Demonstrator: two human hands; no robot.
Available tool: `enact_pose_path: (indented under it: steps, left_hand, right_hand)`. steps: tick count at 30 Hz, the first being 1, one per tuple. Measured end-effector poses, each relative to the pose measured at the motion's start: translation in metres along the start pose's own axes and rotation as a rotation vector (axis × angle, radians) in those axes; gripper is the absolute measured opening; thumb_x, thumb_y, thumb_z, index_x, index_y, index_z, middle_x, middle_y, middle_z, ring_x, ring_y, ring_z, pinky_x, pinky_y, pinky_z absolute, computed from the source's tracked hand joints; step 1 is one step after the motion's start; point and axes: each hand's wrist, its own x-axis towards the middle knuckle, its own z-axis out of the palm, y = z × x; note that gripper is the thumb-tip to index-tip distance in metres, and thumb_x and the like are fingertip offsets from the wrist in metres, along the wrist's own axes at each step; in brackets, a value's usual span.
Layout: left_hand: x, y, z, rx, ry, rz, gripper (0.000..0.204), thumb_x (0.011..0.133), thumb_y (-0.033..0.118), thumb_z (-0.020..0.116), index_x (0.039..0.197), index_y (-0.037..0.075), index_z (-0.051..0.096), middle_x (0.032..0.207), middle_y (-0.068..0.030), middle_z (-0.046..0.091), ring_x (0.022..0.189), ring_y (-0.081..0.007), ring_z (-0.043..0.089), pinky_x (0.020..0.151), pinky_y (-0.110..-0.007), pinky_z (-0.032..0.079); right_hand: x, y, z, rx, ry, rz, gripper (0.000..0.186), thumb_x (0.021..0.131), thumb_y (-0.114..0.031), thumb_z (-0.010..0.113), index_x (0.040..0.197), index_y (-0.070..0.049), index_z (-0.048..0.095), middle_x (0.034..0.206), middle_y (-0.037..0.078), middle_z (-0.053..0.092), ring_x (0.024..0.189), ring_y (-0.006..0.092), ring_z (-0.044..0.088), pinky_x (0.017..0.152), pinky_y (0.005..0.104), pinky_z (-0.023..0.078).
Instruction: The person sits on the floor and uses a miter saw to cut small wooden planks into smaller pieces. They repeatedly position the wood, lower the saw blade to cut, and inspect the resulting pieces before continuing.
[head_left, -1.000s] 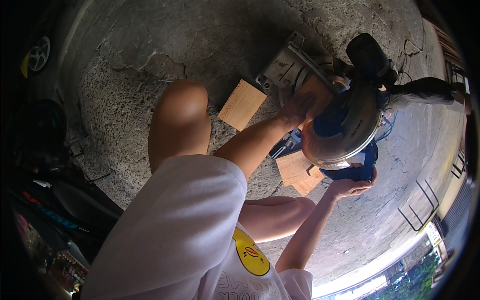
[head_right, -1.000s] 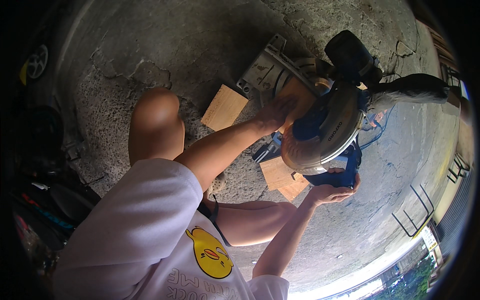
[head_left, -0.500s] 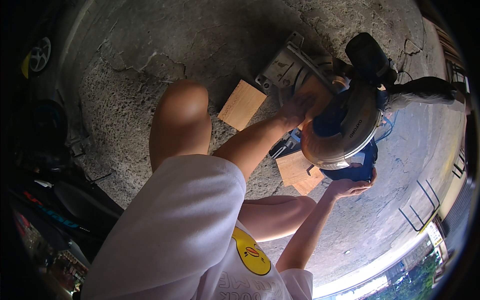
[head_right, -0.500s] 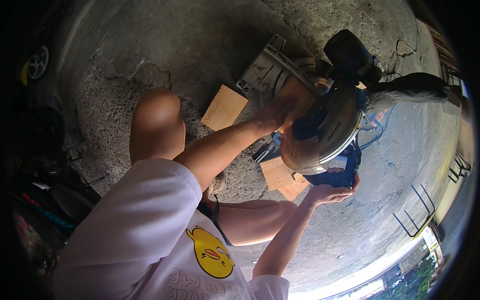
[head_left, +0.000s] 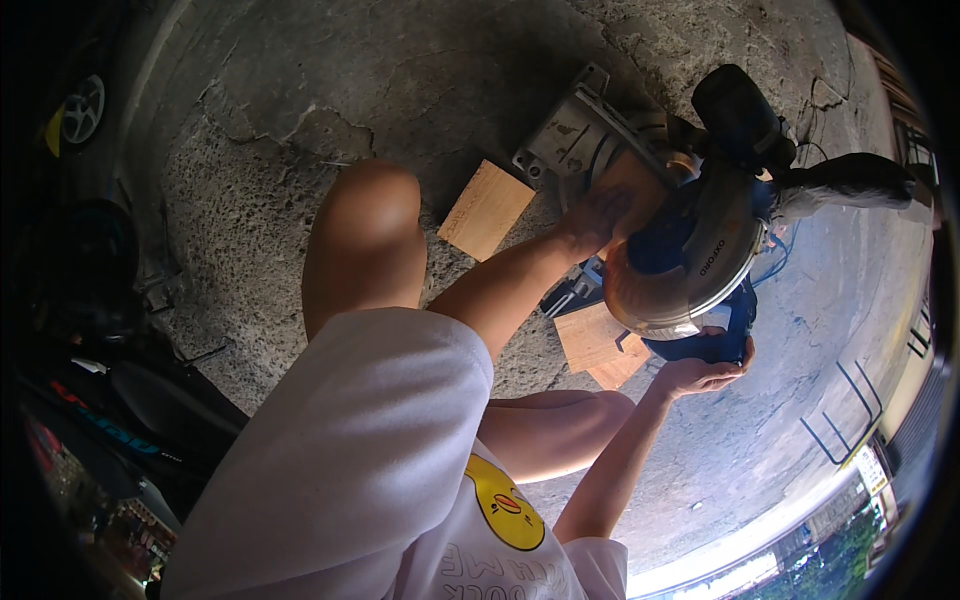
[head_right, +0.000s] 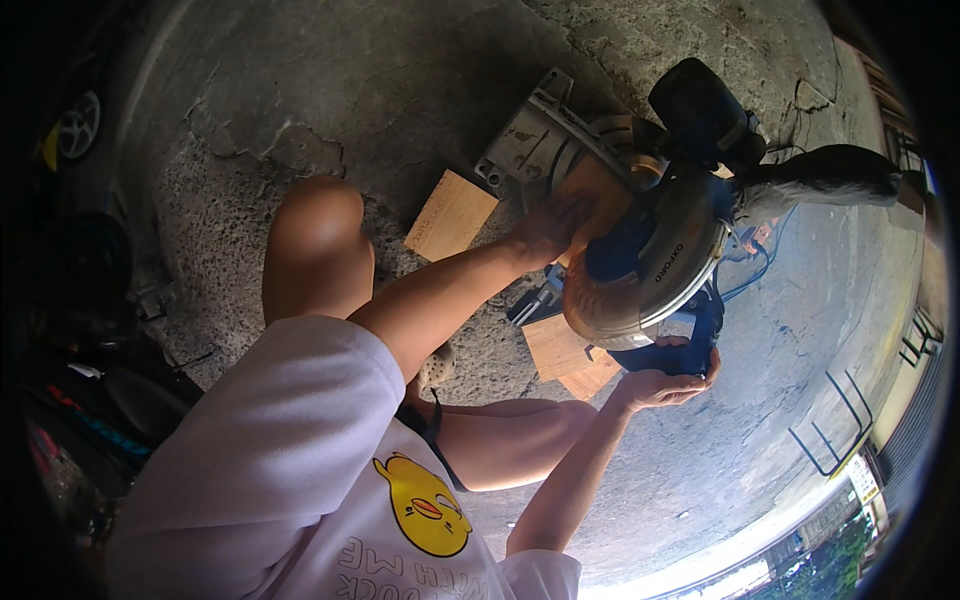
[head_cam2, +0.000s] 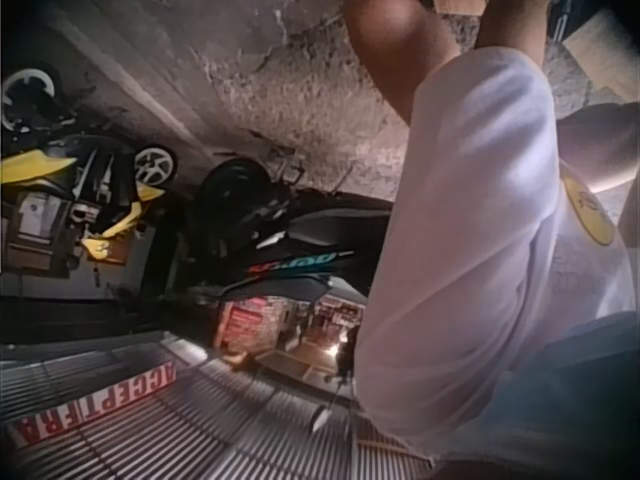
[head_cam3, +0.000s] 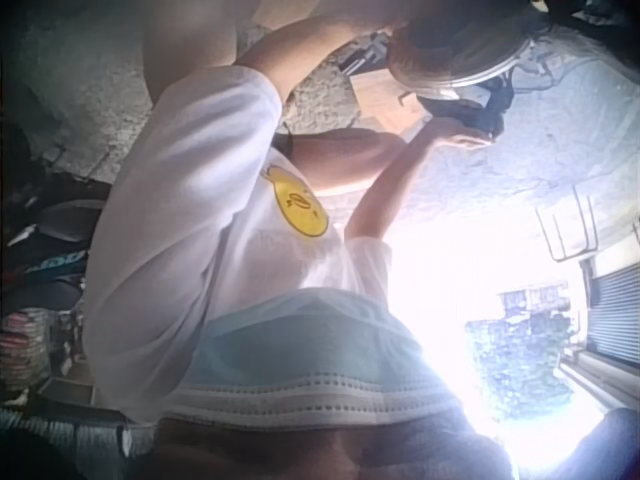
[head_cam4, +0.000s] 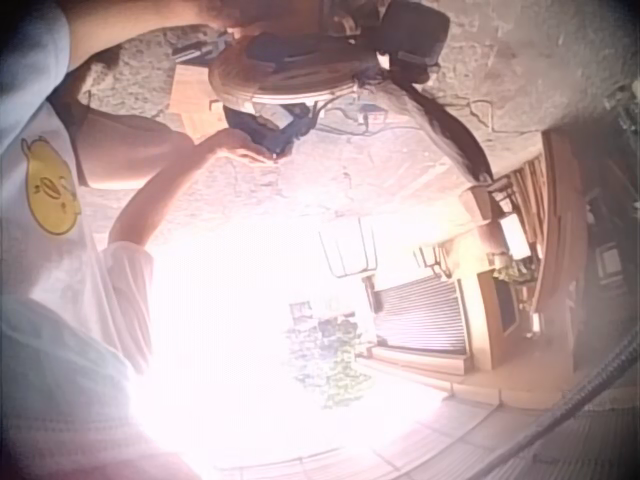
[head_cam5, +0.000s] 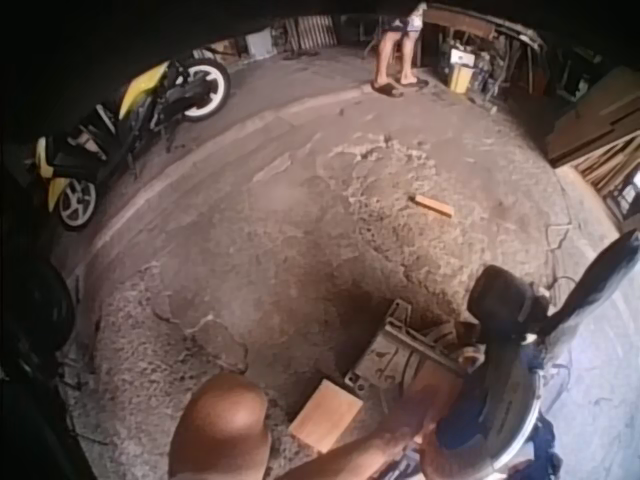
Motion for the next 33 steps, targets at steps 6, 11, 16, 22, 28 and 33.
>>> enact_pose_path:
  steps: [6,11,16,22,28,33]
  left_hand:
    - [0.001,0.012,-0.019,-0.174,-0.045,-0.076,0.057,0.09,0.014,0.051,0.142,-0.004,0.034,0.151,-0.0172,0.031,0.142,-0.0284,0.025,0.118,-0.037,0.021]
    - [-0.001,0.005,-0.011,-0.067,-0.014,-0.043,0.058,0.091,0.014,0.051,0.143,-0.004,0.033,0.15,-0.018,0.033,0.141,-0.0296,0.027,0.117,-0.037,0.024]
    - [-0.001,0.009,-0.016,-0.099,0.018,-0.022,0.057,0.09,0.013,0.051,0.143,-0.003,0.033,0.149,-0.0183,0.033,0.14,-0.0299,0.03,0.116,-0.037,0.026]
    - [-0.002,0.01,-0.017,-0.123,0.029,-0.038,0.056,0.09,0.012,0.051,0.141,-0.004,0.036,0.149,-0.0187,0.034,0.14,-0.0296,0.03,0.116,-0.038,0.026]
    - [-0.001,0.012,-0.02,-0.12,0.018,-0.033,0.057,0.088,0.014,0.054,0.139,-0.006,0.038,0.149,-0.018,0.034,0.14,-0.0295,0.029,0.116,-0.039,0.026]
    - [-0.003,0.007,-0.011,-0.009,0.053,0.027,0.057,0.087,0.014,0.055,0.138,-0.006,0.04,0.149,-0.018,0.034,0.14,-0.0295,0.03,0.116,-0.039,0.027]
  right_hand:
    - [0.0,-0.001,-0.001,-0.045,0.017,0.007,0.058,0.103,-0.049,0.018,0.118,-0.001,0.047,0.085,0.011,0.055,0.061,0.0152,0.058,0.049,0.022,0.052]
    - [-0.001,-0.002,-0.001,-0.114,-0.016,-0.028,0.058,0.103,-0.048,0.016,0.118,-0.001,0.048,0.086,0.01,0.056,0.06,0.0147,0.059,0.048,0.0216,0.052]
    - [-0.001,-0.001,0.0,-0.128,0.02,-0.005,0.057,0.103,-0.049,0.017,0.118,-0.002,0.047,0.085,0.01,0.055,0.06,0.0145,0.059,0.048,0.0209,0.052]
    - [-0.001,0.005,-0.003,-0.089,0.003,-0.02,0.058,0.103,-0.051,0.019,0.118,-0.002,0.047,0.085,0.009,0.055,0.061,0.0139,0.059,0.049,0.0212,0.051]
    - [-0.003,0.001,-0.004,-0.134,0.002,0.008,0.062,0.101,-0.055,0.017,0.116,-0.004,0.05,0.086,0.008,0.057,0.071,0.0132,0.061,0.061,0.0232,0.057]
    - [-0.005,0.005,-0.005,-0.127,-0.003,0.014,0.062,0.101,-0.055,0.018,0.117,-0.003,0.05,0.092,0.009,0.055,0.073,0.0148,0.06,0.062,0.0239,0.056]
